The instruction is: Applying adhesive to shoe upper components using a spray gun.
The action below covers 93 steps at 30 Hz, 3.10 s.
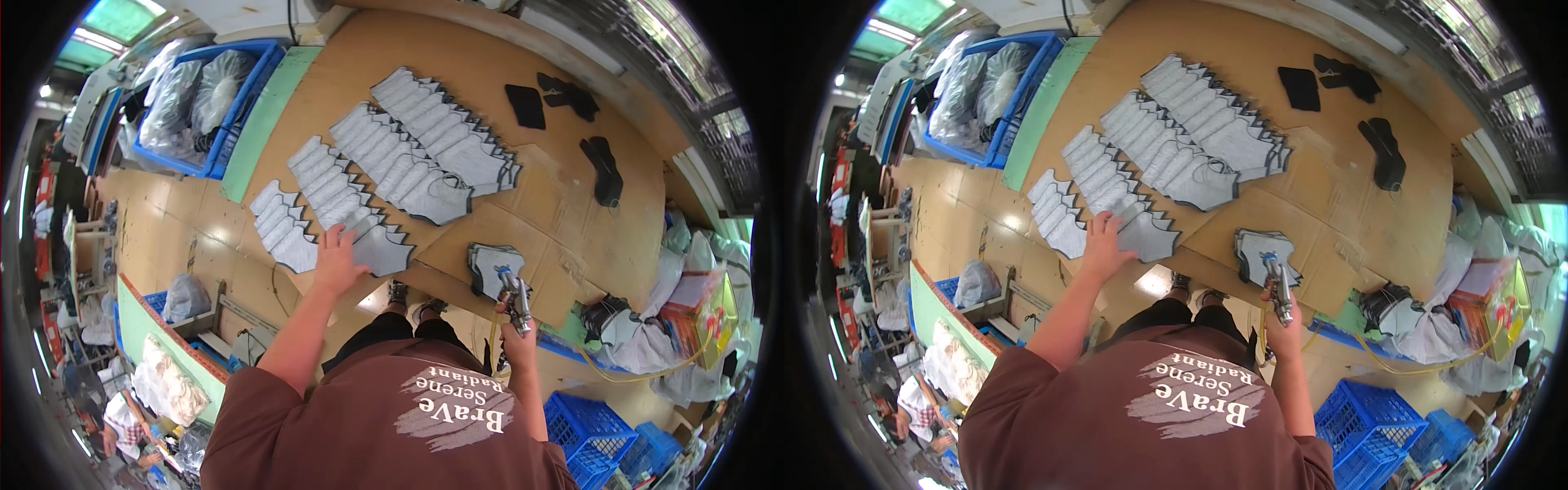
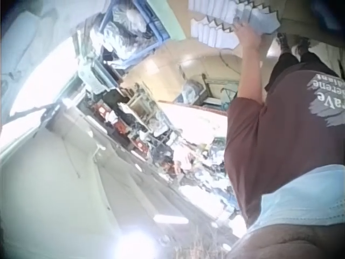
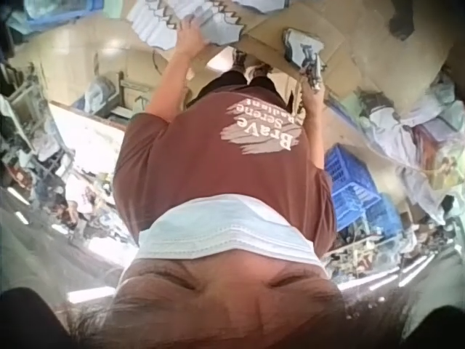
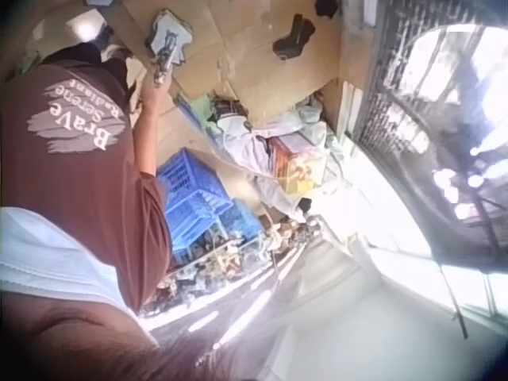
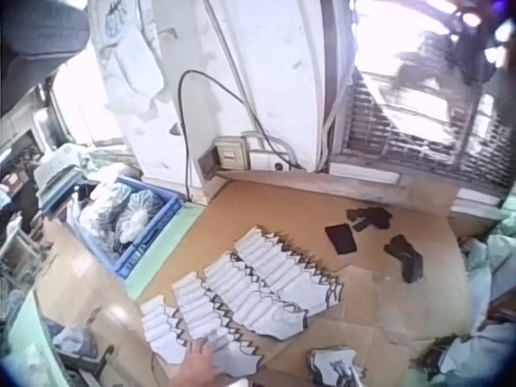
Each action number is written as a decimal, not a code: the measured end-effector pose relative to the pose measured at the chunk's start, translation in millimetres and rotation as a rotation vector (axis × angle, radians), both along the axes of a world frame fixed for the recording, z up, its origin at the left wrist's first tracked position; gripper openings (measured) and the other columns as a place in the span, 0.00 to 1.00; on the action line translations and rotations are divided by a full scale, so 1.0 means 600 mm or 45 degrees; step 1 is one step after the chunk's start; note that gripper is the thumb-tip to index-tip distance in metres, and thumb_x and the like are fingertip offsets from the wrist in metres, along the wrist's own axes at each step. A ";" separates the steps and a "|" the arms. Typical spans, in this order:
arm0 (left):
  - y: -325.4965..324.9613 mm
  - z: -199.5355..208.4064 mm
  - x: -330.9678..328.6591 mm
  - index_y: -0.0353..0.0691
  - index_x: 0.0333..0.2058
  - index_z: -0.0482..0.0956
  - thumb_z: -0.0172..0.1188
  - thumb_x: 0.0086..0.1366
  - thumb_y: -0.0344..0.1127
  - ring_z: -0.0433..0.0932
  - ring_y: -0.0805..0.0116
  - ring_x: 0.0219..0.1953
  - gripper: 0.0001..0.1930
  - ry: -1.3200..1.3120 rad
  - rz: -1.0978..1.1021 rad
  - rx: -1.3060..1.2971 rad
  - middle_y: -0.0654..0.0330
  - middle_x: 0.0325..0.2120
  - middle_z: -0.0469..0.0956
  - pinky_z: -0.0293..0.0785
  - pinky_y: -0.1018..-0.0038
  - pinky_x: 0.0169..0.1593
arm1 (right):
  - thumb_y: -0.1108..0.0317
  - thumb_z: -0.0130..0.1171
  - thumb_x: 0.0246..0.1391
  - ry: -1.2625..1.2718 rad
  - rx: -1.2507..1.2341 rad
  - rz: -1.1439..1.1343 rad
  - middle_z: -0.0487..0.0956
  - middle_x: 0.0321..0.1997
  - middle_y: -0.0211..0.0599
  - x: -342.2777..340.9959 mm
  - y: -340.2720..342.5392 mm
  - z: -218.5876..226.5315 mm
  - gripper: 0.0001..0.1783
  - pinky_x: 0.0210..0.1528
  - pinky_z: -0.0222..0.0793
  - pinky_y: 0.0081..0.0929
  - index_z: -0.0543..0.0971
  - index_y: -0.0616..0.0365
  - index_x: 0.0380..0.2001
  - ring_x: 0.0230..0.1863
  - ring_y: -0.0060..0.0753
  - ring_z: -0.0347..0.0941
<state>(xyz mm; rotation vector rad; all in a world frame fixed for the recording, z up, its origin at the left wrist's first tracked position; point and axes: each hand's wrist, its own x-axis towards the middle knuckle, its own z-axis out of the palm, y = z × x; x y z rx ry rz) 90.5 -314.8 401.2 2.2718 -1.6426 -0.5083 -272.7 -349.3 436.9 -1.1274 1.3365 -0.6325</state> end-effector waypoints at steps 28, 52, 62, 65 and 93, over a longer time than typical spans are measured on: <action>-0.153 -0.018 -0.247 0.38 0.35 0.75 0.64 0.41 0.27 0.67 0.54 0.39 0.17 0.539 -0.512 -0.326 0.55 0.32 0.69 0.65 0.66 0.44 | 0.81 0.42 0.39 -0.045 -0.067 -0.109 0.70 0.24 0.28 0.013 -0.001 -0.010 0.14 0.33 0.62 0.19 0.72 0.62 0.32 0.28 0.21 0.64; 0.088 -0.011 0.129 0.33 0.32 0.72 0.54 0.56 0.24 0.73 0.73 0.26 0.05 1.330 0.858 -0.116 0.60 0.26 0.74 0.71 0.79 0.31 | 0.81 0.42 0.35 -0.057 0.065 -0.056 0.73 0.39 0.32 -0.008 0.009 0.000 0.25 0.22 0.60 0.14 0.71 0.59 0.42 0.21 0.15 0.62; 0.141 -0.045 0.209 0.31 0.34 0.74 0.58 0.53 0.26 0.73 0.71 0.23 0.09 0.683 1.060 -0.059 0.60 0.22 0.74 0.70 0.75 0.30 | 0.79 0.44 0.42 0.037 0.066 0.085 0.73 0.37 0.29 -0.001 -0.003 -0.002 0.21 0.30 0.62 0.15 0.71 0.60 0.44 0.30 0.17 0.66; 0.149 -0.052 0.213 0.31 0.35 0.75 0.58 0.52 0.26 0.73 0.68 0.25 0.11 0.268 0.877 -0.061 0.56 0.24 0.75 0.71 0.74 0.31 | 0.78 0.45 0.43 0.052 0.086 0.089 0.75 0.37 0.31 0.011 -0.001 0.001 0.20 0.42 0.62 0.20 0.71 0.61 0.43 0.38 0.22 0.68; -0.142 -0.022 -0.256 0.37 0.31 0.73 0.66 0.41 0.33 0.68 0.55 0.36 0.17 0.393 -0.491 -0.417 0.55 0.30 0.70 0.65 0.66 0.42 | 0.81 0.43 0.42 0.048 -0.050 -0.179 0.73 0.31 0.29 -0.021 0.007 0.005 0.14 0.38 0.63 0.19 0.72 0.61 0.35 0.32 0.20 0.67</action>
